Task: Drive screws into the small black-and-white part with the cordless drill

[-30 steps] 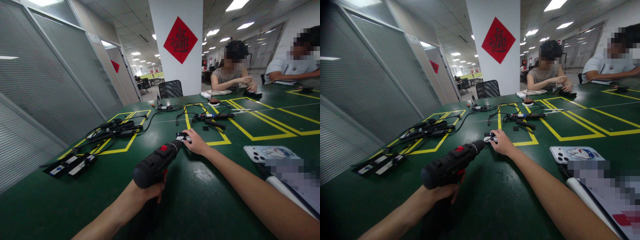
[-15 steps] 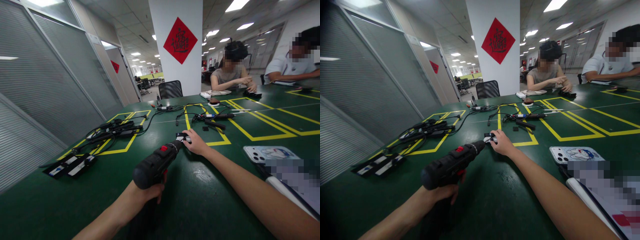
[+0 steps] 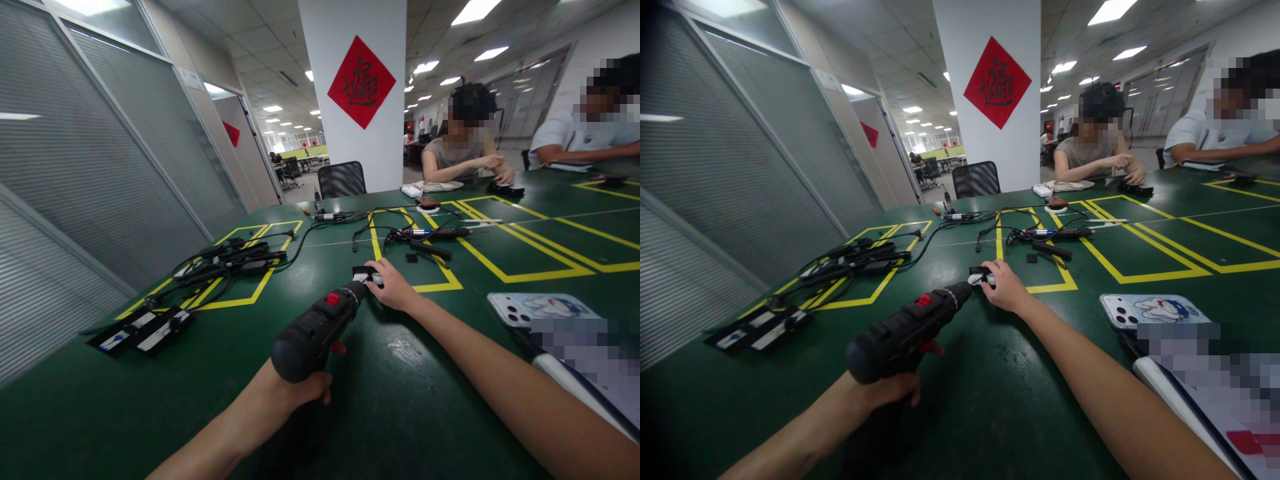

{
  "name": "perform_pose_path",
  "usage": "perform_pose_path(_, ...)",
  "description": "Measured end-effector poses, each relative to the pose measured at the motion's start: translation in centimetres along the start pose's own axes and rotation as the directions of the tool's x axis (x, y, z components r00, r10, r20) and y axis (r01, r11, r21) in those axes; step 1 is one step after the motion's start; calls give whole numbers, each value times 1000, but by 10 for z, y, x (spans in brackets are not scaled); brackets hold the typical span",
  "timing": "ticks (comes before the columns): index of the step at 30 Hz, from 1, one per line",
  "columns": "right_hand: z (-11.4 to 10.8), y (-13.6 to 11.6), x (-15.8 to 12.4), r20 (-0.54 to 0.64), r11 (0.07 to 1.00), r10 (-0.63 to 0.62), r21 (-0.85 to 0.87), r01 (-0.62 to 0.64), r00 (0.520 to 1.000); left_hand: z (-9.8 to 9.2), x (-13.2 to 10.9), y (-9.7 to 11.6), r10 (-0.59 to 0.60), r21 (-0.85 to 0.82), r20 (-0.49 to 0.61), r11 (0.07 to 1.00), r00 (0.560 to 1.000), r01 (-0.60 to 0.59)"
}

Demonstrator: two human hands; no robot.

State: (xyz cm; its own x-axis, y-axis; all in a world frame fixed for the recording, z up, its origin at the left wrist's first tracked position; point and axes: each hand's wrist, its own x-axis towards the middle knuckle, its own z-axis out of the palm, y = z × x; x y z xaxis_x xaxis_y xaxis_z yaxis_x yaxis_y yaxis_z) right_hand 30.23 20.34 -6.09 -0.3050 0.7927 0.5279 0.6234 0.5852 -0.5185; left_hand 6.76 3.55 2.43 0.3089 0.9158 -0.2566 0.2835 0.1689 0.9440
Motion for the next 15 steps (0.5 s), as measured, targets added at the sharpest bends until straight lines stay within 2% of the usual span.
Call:
perform_pose_path(4, 0, -1, 0, 0, 1000, -3, 0, 3, 1000, 2, -8, 14, 0, 30, 12, 1000, 1000, -1)
perform_pose_path(11, 1, 0, 0, -6, 1000, -2, 2, 2, 1000, -2, 3, -1, -2, 68, -5, 998, 1000, 3)
perform_pose_path(15, 1, 1, 0, -10, 1000, -9, 6, 9, 1000, 2, 1, 4, 7, 30, -15, 1000, 1000, -7)
